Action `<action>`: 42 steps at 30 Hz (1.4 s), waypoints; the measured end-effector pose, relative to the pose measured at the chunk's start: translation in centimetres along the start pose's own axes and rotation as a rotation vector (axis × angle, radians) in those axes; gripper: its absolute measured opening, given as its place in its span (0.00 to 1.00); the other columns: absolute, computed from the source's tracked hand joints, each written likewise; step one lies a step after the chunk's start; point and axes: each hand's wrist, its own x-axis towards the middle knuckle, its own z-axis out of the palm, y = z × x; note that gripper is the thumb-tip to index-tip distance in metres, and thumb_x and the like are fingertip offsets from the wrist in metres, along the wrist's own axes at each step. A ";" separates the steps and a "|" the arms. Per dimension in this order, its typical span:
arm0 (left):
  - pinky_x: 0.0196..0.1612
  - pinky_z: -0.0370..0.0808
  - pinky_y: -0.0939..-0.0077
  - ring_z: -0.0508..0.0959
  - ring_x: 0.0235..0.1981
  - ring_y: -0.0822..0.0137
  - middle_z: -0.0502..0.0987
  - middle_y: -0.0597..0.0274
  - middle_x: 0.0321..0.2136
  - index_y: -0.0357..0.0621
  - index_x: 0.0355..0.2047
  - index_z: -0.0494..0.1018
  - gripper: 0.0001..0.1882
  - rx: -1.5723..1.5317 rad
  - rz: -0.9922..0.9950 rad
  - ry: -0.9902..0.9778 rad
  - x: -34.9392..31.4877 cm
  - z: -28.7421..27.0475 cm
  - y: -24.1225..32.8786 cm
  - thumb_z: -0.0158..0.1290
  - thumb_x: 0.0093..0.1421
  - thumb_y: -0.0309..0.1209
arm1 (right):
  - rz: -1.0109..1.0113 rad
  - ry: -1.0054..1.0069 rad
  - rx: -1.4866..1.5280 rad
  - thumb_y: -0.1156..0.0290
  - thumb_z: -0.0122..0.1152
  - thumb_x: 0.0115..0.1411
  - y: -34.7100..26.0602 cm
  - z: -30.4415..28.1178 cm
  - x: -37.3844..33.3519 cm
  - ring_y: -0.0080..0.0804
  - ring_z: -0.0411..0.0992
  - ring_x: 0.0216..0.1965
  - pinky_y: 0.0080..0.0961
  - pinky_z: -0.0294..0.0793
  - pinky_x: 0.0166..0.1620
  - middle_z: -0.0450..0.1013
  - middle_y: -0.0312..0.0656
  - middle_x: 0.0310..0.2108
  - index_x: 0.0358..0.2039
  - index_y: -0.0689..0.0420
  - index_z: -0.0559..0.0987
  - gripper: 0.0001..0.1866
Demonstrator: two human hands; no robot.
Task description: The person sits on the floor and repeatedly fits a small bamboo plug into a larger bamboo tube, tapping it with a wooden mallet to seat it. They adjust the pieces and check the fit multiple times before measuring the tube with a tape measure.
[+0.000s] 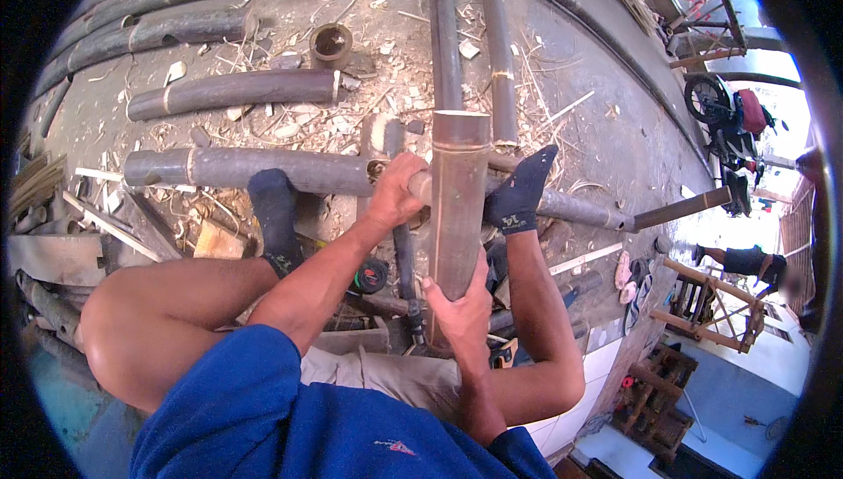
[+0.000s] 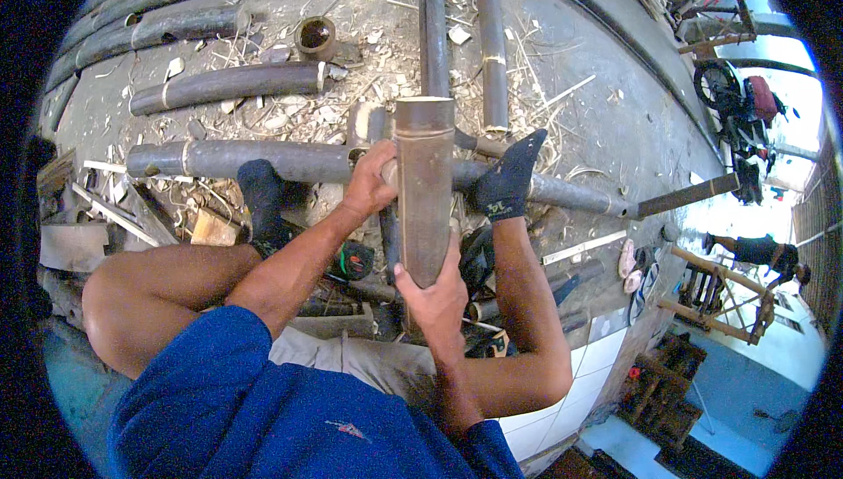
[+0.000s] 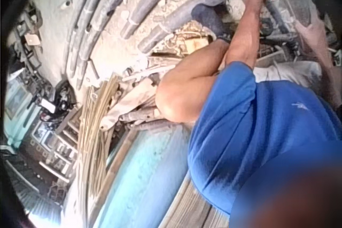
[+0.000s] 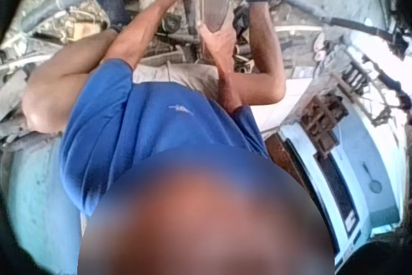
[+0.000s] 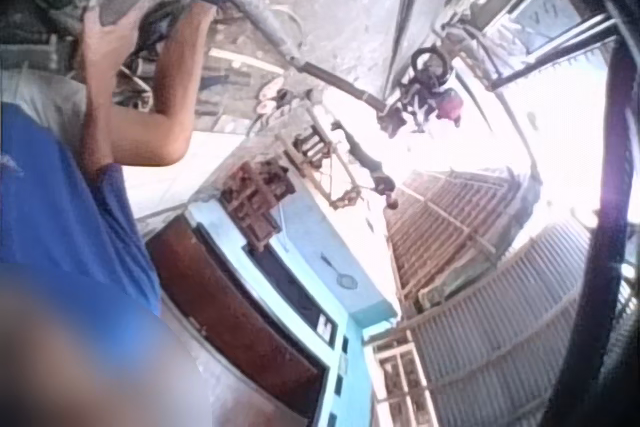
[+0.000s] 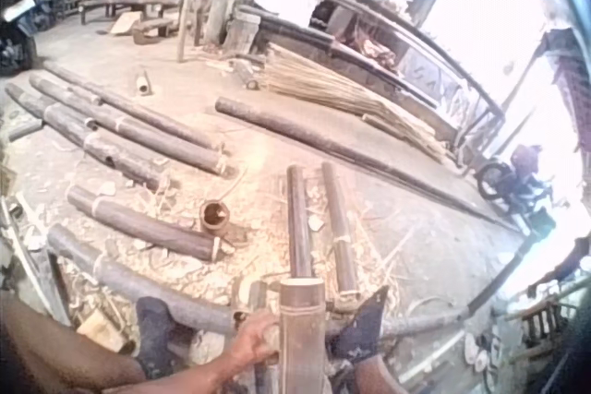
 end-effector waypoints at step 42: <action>0.46 0.75 0.74 0.78 0.37 0.73 0.80 0.69 0.35 0.41 0.40 0.78 0.13 -0.349 -0.373 0.045 2.9 -4.7 -1.4 0.67 0.57 0.29 | -0.180 -0.340 -0.565 0.62 0.79 0.48 -7.2 -4.0 9.1 0.60 0.72 0.61 0.42 0.75 0.60 0.70 0.68 0.59 0.74 0.57 0.54 0.58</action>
